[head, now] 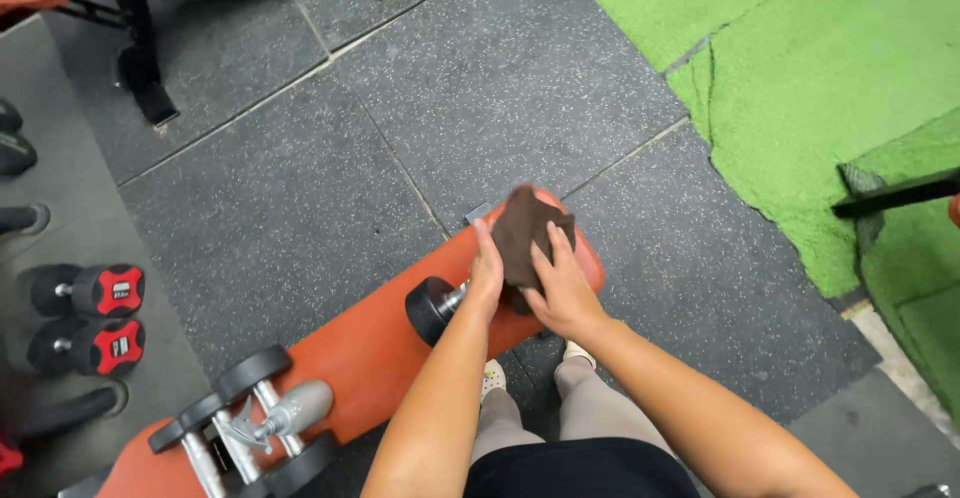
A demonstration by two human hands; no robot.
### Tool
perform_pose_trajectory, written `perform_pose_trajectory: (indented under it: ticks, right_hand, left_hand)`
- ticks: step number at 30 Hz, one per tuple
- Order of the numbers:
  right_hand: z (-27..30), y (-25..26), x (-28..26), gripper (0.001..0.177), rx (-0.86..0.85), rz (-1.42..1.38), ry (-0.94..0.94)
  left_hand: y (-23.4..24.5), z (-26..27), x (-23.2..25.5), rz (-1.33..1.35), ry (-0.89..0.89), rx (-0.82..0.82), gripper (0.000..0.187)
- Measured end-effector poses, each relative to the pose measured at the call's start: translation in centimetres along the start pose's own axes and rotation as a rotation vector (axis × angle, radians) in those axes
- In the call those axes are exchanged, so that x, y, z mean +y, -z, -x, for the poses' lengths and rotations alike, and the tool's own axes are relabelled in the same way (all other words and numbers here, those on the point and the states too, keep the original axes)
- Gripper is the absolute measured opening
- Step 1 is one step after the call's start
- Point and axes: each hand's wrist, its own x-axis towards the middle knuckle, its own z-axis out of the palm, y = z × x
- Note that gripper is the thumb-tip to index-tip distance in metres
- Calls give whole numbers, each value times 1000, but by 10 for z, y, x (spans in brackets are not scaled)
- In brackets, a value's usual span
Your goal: The recorder is spraying and wiping down dumbbells on a weight rack and bench.
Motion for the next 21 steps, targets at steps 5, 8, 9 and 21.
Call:
perform_pose_trajectory:
  ticks: [5, 8, 9, 21]
  right_hand:
    - [-64, -5, 18, 66, -109, -52, -110]
    - [-109, -1, 20, 58, -288, -60, -257]
    - [-124, 2, 20, 54, -393, -61, -345]
    - [-36, 25, 45, 73, -158, 4, 280]
  left_hand:
    - [-20, -18, -56, 5, 5, 71, 90]
    - [-35, -39, -103, -69, -86, 162, 92]
    - [-41, -45, -116, -113, -99, 209, 94]
    - [-37, -49, -96, -85, -103, 278, 99]
